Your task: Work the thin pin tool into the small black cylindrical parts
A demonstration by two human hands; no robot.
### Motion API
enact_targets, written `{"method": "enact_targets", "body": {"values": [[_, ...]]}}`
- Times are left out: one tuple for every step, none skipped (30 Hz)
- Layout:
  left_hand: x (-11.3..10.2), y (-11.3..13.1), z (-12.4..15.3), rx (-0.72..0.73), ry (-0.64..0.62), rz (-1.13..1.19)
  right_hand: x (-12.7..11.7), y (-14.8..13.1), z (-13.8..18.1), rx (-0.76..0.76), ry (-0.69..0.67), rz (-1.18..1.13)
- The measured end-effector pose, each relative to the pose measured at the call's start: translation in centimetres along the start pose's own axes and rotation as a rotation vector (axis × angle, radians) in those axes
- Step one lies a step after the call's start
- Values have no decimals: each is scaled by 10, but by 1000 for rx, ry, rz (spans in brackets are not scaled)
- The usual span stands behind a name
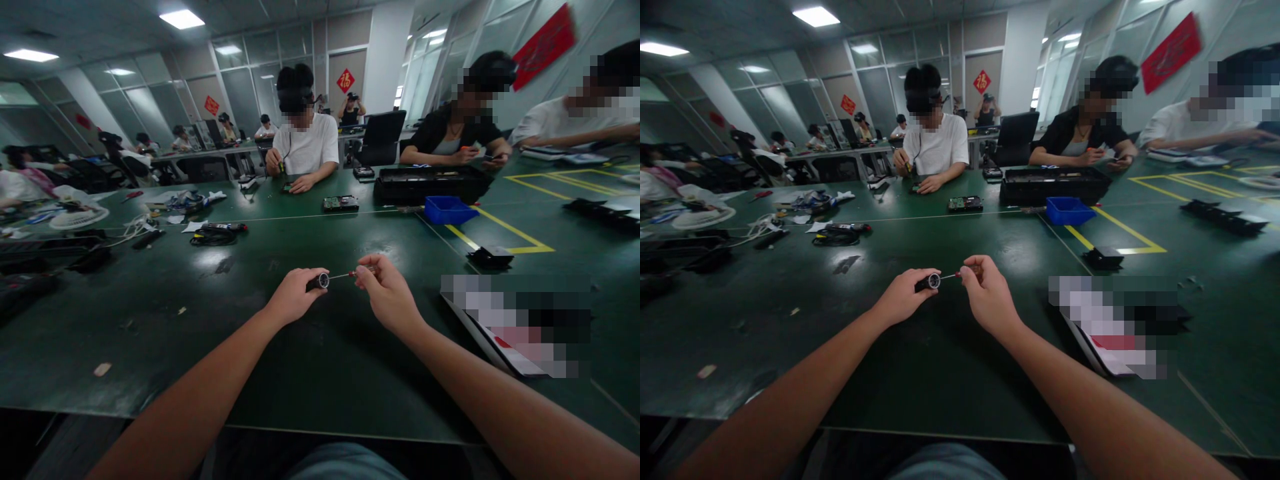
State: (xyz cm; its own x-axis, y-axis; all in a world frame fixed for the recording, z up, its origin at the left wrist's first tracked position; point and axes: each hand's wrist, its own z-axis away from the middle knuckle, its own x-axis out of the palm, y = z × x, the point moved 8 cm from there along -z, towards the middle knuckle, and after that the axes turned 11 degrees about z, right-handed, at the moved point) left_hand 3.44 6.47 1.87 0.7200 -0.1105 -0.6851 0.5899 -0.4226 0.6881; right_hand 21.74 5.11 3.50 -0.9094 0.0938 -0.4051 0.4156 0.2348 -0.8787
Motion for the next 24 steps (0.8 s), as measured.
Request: {"method": "enact_targets", "body": {"values": [[0, -1, 0, -5, 7, 3, 1, 2, -1, 4, 3, -55], [0, -1, 0, -14, 15, 8, 3, 4, -3, 19, -3, -113], [-1, -2, 0, -23, 26, 17, 5, 8, -5, 41, -5, -177], [-2, -2, 0, -31, 41, 30, 6, 12, -6, 75, 6, -254], [-3, -2, -1, -34, 58, 44, 8, 17, -7, 113, 12, -332], [-5, -2, -1, -30, 74, 57, 9, 21, -7, 145, 19, -401], [-6, 0, -1, -16, 86, 67, 11, 24, -8, 176, 20, -457], [-7, 2, -1, 5, 89, 71, 12, 27, -8, 203, 17, -499], [-8, 5, -2, 30, 85, 68, 13, 29, -9, 226, 12, -526], [-8, 7, -2, 52, 78, 60, 14, 32, -9, 246, 6, -539], [-8, 8, -2, 63, 74, 47, 14, 34, -10, 264, 7, -541], [-8, 8, -2, 61, 72, 28, 13, 36, -10, 280, 16, -536], [-7, 6, -3, 48, 68, 7, 11, 38, -10, 289, 33, -523], [-6, 3, -3, 30, 63, -14, 9, 40, -11, 290, 54, -506], [-5, 1, -3, 12, 55, -33, 7, 41, -11, 284, 77, -483], [-3, -2, -4, -2, 45, -49, 5, 41, -11, 272, 95, -455], [-2, -4, -4, -9, 35, -63, 4, 40, -11, 254, 107, -424], [-1, -5, -4, -12, 29, -73, 3, 39, -11, 234, 113, -391], [-1, -6, -4, -16, 27, -82, 3, 38, -11, 214, 117, -358], [-1, -6, -4, -21, 27, -91, 2, 36, -10, 193, 120, -326], [-1, -6, -4, -27, 26, -97, 1, 34, -10, 171, 124, -294], [-1, -6, -4, -37, 23, -97, 0, 32, -9, 149, 127, -264], [-1, -6, -3, -49, 20, -89, -1, 31, -9, 128, 134, -235], [0, -6, -3, -61, 18, -72, -2, 30, -9, 110, 138, -210]]}}
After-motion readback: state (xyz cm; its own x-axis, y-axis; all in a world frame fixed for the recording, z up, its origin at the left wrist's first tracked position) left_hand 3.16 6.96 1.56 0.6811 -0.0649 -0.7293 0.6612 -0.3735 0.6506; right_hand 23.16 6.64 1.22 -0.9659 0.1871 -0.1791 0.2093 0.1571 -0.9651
